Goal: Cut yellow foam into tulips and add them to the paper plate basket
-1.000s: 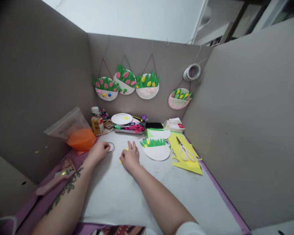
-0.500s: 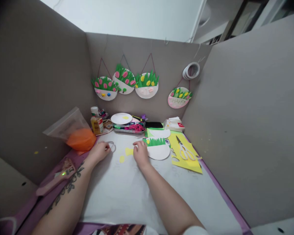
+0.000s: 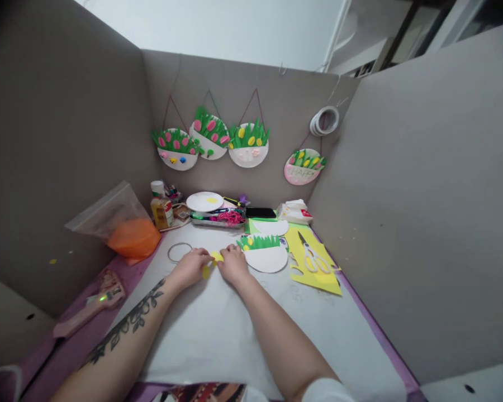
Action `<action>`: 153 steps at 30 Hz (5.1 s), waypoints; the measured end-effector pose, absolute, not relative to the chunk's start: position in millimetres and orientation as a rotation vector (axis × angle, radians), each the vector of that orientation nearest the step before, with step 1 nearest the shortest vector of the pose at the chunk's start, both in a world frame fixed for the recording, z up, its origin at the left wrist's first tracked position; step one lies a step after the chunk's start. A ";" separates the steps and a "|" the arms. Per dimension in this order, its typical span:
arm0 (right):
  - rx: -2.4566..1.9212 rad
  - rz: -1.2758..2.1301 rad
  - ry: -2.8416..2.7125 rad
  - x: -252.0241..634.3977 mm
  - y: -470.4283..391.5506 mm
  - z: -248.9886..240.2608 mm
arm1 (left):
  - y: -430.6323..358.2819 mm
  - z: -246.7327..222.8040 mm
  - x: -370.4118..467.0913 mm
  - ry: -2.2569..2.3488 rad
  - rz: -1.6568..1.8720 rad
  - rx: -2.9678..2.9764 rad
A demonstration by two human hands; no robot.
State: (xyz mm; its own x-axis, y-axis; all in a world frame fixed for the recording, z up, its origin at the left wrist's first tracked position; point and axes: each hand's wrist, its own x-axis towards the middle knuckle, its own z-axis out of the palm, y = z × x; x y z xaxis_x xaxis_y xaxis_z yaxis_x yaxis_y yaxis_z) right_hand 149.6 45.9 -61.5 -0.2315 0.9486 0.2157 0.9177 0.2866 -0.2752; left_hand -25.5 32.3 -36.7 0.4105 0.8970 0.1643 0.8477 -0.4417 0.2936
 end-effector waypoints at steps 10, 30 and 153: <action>-1.728 0.237 -2.181 142.1 52.0 -65.6 | 41.3 -45.6 -24.8 1.547 0.249 2.612; -1.791 0.243 -1.963 146.9 56.2 -67.3 | 35.3 -41.2 -23.8 1.617 0.242 2.517; -1.528 0.421 -2.062 162.4 52.2 -55.6 | 30.2 -14.4 -23.3 1.485 1.311 1.923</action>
State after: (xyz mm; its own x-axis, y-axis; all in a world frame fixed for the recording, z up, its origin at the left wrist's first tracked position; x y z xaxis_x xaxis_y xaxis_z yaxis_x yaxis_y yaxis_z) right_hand 162.4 52.2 -55.6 -0.2164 0.9484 0.2318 0.7819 0.3105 -0.5406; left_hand -23.3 30.2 -14.4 0.0069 0.8991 0.4377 0.5461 -0.3701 0.7516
